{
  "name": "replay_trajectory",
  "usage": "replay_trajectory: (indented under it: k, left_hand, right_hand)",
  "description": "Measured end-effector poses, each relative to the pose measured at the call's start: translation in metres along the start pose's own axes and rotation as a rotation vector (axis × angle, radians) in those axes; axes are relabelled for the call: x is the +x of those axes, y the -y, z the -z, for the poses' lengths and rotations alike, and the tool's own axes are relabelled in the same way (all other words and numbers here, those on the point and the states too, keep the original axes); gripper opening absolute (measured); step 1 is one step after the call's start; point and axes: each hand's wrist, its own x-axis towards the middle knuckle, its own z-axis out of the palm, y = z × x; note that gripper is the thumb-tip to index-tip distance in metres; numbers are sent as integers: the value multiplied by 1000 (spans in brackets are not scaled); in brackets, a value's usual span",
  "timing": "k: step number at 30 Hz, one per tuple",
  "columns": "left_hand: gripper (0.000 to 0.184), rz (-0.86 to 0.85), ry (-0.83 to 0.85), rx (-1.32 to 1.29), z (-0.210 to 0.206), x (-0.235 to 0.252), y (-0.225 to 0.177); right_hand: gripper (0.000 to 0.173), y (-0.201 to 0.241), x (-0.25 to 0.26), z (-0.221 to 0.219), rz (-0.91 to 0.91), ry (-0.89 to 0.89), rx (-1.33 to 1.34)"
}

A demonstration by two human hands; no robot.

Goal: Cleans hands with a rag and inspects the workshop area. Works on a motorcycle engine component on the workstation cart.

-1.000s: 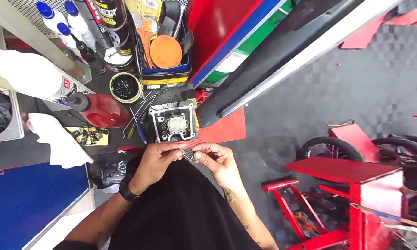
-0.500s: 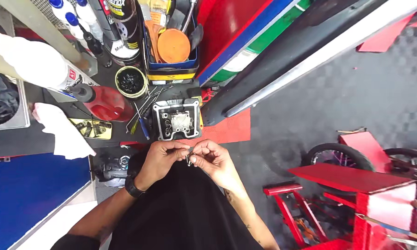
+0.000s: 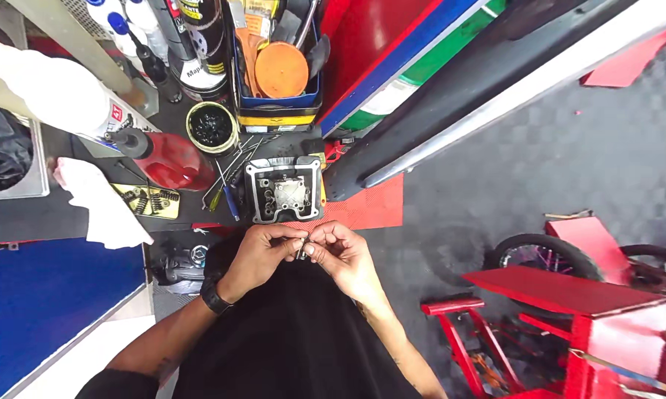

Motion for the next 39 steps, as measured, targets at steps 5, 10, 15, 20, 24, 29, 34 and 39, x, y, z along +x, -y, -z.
replay_trajectory:
  k: [5, 10, 15, 20, 24, 29, 34, 39]
  left_hand:
    - [16, 20, -34, -29, -2, 0, 0]
    - [12, -21, -78, -34, -3, 1, 3]
    - [12, -46, -103, -50, -4, 2, 4]
    - [15, -49, -77, -46, -2, -1, 4]
    - [32, -24, -8, -15, -1, -4, 1]
    - [35, -14, -39, 46, -2, -8, -1]
    - [35, 19, -23, 127, -3, -10, 0]
    - [34, 76, -2, 297, -7, -12, 3]
  right_hand:
    - [17, 1, 1, -2, -1, -7, -21]
    - [20, 3, 1, -3, -2, -1, -38]
    - [21, 3, 2, -7, -12, -30, 11]
    - [19, 2, 2, -7, -12, -51, 43]
    - [20, -1, 3, -7, -3, -78, 57]
    - [24, 0, 3, -9, -20, -78, 62]
    - [26, -5, -2, -9, -44, -84, 42]
    - [26, -11, -8, -9, -138, -107, -1]
